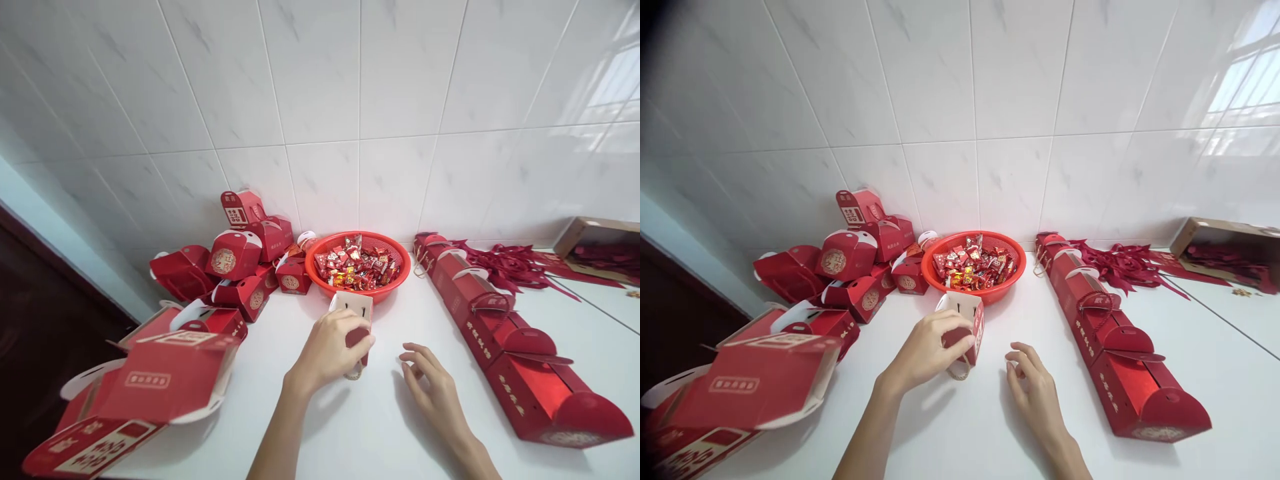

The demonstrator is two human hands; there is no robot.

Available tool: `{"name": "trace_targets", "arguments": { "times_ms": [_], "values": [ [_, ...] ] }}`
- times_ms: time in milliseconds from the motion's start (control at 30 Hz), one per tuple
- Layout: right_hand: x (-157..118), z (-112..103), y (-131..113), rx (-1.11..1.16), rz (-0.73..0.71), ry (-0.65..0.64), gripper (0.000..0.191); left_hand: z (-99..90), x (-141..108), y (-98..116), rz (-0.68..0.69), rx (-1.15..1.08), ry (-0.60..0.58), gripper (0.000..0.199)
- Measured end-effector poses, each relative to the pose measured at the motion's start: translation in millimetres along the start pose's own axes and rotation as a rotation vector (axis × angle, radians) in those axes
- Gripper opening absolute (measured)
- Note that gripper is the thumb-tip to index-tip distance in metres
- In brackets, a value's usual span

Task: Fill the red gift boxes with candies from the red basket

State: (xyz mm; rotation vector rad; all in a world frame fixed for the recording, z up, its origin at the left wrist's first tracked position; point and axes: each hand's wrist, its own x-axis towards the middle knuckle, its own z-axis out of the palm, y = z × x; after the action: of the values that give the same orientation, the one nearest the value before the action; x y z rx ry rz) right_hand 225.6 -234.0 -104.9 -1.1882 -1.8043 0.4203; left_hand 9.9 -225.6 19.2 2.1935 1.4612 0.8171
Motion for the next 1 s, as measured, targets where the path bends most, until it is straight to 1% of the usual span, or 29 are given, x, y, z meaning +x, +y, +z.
{"name": "trace_targets", "arguments": {
  "times_ms": [100, 267, 433, 567, 633, 767, 800, 867, 933, 1000],
  "values": [
    [-2.2, 3.1, 3.2, -0.060, 0.011, 0.011, 0.021, -3.1, 7.8, -0.6, 0.013, -0.075, -0.018, 0.019],
    [-2.6, 5.3, 3.0, -0.148, 0.041, 0.029, 0.020, -0.9, 19.0, -12.2, 0.025, -0.138, -0.050, 0.019],
    [-3.2, 4.5, 3.9, -0.217, 0.043, 0.028, 0.020, 3.1, 23.9, -20.3, 0.020, -0.190, -0.028, 0.020],
    [-3.0, 4.3, 5.9, -0.228, 0.039, 0.021, 0.018, 5.2, 24.5, -21.2, 0.062, -0.241, 0.030, 0.025],
    [-2.8, 5.0, 5.8, -0.216, 0.025, 0.023, 0.017, 4.2, 24.6, -22.4, 0.085, -0.238, 0.080, 0.027],
    [-0.6, 7.4, -0.6, -0.134, -0.027, 0.056, 0.016, -3.3, 26.2, -30.4, 0.057, -0.111, 0.230, 0.025],
    [1.8, 7.8, -3.9, -0.102, -0.049, 0.068, 0.016, -5.6, 27.0, -33.5, 0.040, -0.070, 0.258, 0.024],
    [11.4, 8.0, -12.7, -0.039, -0.112, 0.080, 0.015, -9.7, 28.8, -40.3, 0.000, -0.013, 0.275, 0.022],
    [29.0, 7.4, -23.8, 0.003, -0.203, 0.064, 0.017, -12.4, 30.2, -46.6, -0.044, 0.007, 0.256, 0.022],
    [54.0, 6.8, -36.1, 0.005, -0.264, 0.029, 0.022, -14.4, 30.4, -51.5, -0.083, 0.003, 0.200, 0.022]
  ]
}}
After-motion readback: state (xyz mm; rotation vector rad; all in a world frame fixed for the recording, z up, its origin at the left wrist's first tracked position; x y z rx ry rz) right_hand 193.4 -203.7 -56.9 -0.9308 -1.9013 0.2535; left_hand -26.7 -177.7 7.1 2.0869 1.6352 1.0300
